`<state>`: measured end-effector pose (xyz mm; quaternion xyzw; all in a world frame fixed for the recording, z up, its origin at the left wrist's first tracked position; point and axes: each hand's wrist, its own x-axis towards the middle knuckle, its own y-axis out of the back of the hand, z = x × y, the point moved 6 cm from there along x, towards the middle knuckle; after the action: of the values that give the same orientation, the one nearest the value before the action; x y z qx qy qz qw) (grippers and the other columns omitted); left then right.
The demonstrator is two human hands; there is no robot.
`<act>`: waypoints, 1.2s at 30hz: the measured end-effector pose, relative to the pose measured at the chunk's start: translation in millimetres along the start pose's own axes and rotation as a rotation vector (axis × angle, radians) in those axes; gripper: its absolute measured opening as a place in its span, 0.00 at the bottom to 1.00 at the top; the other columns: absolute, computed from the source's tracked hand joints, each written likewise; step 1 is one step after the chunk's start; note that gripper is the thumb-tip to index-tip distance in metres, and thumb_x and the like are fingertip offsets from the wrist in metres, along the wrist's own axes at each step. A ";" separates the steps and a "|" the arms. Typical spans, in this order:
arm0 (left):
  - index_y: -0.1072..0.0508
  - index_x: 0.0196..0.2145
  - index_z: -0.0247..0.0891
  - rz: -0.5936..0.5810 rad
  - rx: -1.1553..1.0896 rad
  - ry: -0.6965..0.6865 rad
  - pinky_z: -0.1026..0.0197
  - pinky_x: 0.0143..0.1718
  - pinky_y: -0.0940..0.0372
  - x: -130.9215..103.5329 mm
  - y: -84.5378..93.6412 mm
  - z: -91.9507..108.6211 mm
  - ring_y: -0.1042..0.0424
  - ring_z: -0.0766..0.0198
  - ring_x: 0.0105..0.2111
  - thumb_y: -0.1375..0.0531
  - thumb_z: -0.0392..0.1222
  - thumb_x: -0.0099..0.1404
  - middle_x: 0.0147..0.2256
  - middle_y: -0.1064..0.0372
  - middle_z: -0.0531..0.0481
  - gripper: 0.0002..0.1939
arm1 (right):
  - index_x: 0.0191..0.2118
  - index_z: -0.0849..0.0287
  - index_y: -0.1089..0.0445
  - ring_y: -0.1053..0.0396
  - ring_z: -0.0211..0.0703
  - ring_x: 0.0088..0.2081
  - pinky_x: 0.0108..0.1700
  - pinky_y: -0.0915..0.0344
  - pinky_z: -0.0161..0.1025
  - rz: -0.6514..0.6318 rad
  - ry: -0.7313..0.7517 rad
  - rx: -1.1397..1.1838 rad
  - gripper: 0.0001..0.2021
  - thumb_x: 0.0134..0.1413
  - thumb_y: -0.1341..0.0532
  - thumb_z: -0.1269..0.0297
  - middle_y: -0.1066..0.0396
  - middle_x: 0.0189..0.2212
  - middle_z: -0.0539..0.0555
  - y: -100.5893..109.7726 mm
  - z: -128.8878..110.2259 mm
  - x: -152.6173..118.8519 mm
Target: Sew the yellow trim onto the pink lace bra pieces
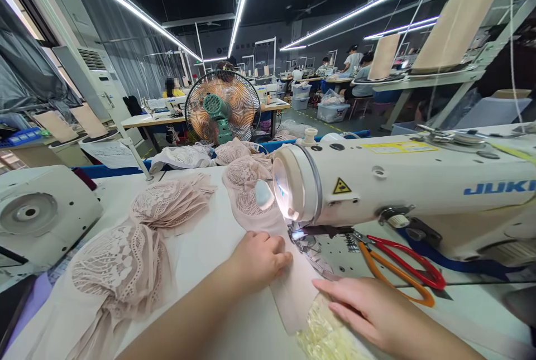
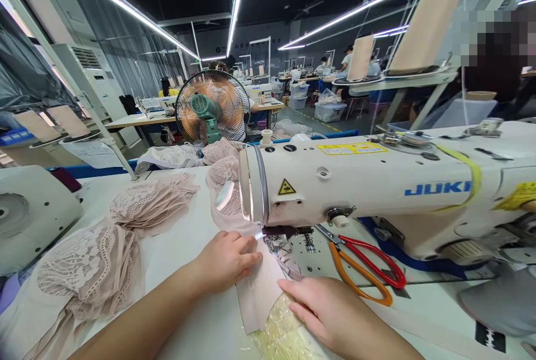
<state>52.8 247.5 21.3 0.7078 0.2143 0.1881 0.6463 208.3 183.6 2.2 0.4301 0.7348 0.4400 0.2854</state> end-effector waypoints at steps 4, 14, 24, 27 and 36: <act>0.31 0.48 0.48 0.068 0.034 0.019 0.52 0.39 0.39 -0.4 1.2 -8.9 0.33 0.55 0.41 0.49 0.41 0.67 0.49 0.34 0.48 0.14 | 0.54 0.53 0.34 0.29 0.52 0.35 0.33 0.38 0.41 -0.052 -0.029 -0.092 0.20 0.61 0.55 0.62 0.26 0.35 0.57 -9.1 -1.6 4.3; 0.32 0.46 0.28 0.067 -0.148 -0.203 0.60 0.43 0.37 -5.8 8.2 42.2 0.33 0.58 0.41 0.46 0.42 0.65 0.41 0.32 0.42 0.16 | 0.45 0.54 0.32 0.30 0.48 0.30 0.29 0.40 0.38 0.001 0.006 -0.119 0.17 0.62 0.56 0.62 0.28 0.30 0.55 -13.4 -13.0 9.4; 0.29 0.43 0.34 -0.074 -0.144 -0.151 0.55 0.40 0.35 -7.8 6.6 40.1 0.35 0.56 0.40 0.42 0.56 0.60 0.46 0.34 0.45 0.23 | 0.54 0.57 0.35 0.28 0.50 0.35 0.34 0.35 0.40 -0.036 0.011 -0.056 0.21 0.62 0.56 0.62 0.26 0.35 0.58 -13.5 -8.9 7.3; 0.30 0.44 0.34 -0.054 -0.150 -0.148 0.53 0.40 0.36 -8.5 3.8 38.6 0.35 0.55 0.40 0.42 0.56 0.60 0.46 0.33 0.46 0.24 | 0.57 0.57 0.37 0.28 0.51 0.35 0.34 0.35 0.42 -0.025 0.001 -0.077 0.22 0.61 0.57 0.62 0.26 0.36 0.58 -16.4 -6.5 8.1; 0.30 0.45 0.35 -0.010 -0.133 -0.125 0.53 0.43 0.37 -6.4 6.1 28.8 0.35 0.55 0.42 0.43 0.51 0.61 0.47 0.33 0.45 0.19 | 0.61 0.61 0.42 0.27 0.53 0.35 0.29 0.39 0.40 -0.076 -0.131 -0.244 0.25 0.61 0.57 0.63 0.24 0.35 0.58 -18.8 -9.7 19.1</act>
<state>63.5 219.5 24.6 0.6725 0.1638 0.1542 0.7050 184.5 192.1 -11.0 0.3919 0.6713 0.4860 0.3995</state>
